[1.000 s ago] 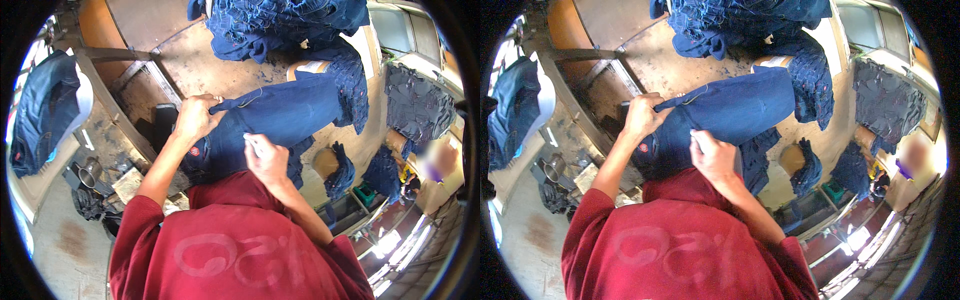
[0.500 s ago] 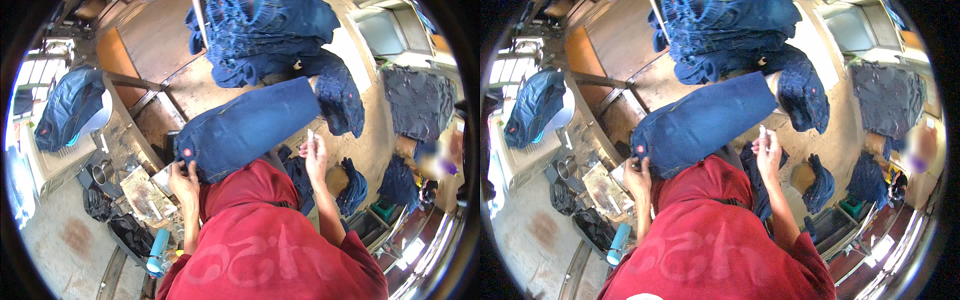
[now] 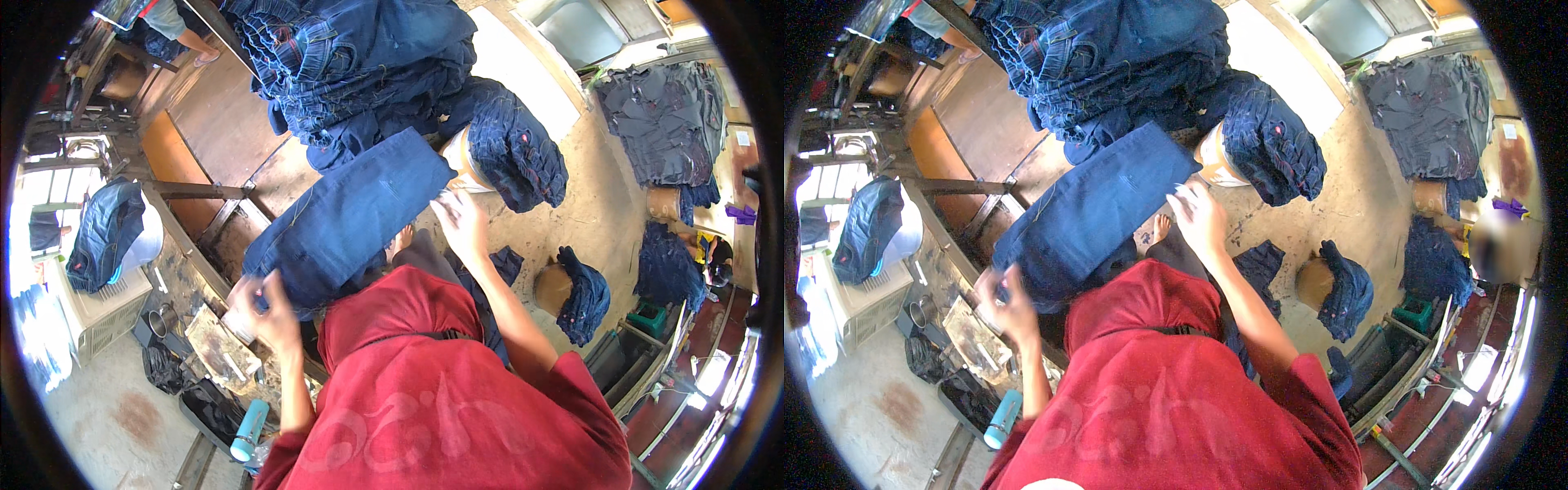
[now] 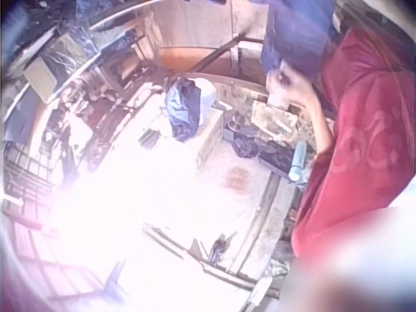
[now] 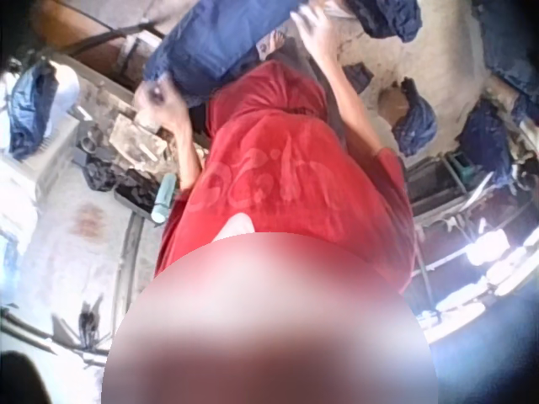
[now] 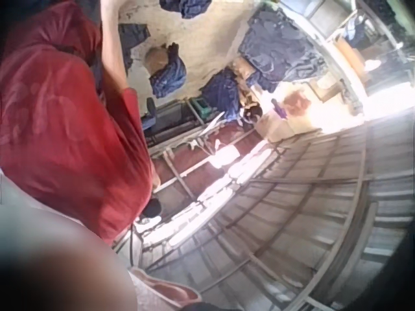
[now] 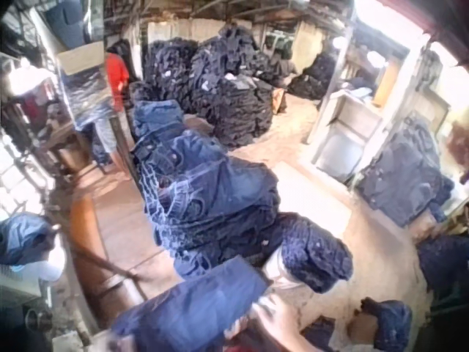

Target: The person repeatedly picks up dark blue jeans from a pile, lays them on a table, and uses a white marker to draw lines along the hem and leg. After marking each pair, they place it on a separate pile and continue with the next pair.

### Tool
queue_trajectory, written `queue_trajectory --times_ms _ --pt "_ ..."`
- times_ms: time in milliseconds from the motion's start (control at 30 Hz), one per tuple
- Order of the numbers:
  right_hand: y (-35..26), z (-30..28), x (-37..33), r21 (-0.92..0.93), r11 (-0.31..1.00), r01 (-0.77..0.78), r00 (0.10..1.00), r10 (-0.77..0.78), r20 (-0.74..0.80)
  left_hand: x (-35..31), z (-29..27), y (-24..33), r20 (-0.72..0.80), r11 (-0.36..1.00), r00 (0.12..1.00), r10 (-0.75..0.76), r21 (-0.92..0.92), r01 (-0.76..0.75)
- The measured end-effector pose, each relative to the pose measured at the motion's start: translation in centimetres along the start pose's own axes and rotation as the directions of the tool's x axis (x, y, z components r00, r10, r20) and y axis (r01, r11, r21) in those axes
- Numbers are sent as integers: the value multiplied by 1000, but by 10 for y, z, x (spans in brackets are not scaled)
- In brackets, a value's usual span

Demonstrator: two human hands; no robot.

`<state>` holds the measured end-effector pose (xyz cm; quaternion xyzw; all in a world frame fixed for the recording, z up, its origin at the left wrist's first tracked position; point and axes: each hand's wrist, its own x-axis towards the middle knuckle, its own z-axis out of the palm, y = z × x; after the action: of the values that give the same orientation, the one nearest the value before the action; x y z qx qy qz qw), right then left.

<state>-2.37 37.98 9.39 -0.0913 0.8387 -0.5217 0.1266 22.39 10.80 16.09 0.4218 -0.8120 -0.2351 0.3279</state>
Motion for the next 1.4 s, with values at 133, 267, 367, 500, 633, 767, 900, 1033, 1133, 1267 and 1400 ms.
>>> queue_trajectory --times_ms 133,267,367,500,633,767,900,1033,1133,1267,1400 --pt "10 35 52 -278 904 324 943 -286 169 -12 133 59 365 935 862 353 -97 -342" --pt "23 48 63 -309 789 531 847 -488 211 -21 191 53 499 911 788 361 -9 -412" --pt "30 42 73 -472 753 459 885 -433 171 -24 183 41 445 871 777 445 -15 -491" --pt "30 25 91 -406 883 235 960 -145 241 -27 163 53 377 910 838 394 -34 -412" --pt "12 17 82 -185 976 115 957 -59 283 -32 159 79 333 934 876 348 -38 -356" --pt "-8 25 74 -4 986 -167 859 147 491 -37 160 88 311 948 899 309 -26 -317" --pt "-11 42 75 39 809 -587 666 456 590 -39 163 84 295 947 904 310 -13 -320" --pt "7 37 74 359 580 -731 670 510 540 -34 157 85 369 966 897 243 -12 -257" --pt "16 24 71 273 679 -682 705 509 495 -32 152 98 457 993 882 117 -31 -115" --pt "7 16 54 19 976 -218 874 187 448 -37 169 120 801 788 550 -236 -174 591" --pt "-14 11 47 -56 998 43 928 -19 372 -34 197 121 904 156 250 -348 -207 966"
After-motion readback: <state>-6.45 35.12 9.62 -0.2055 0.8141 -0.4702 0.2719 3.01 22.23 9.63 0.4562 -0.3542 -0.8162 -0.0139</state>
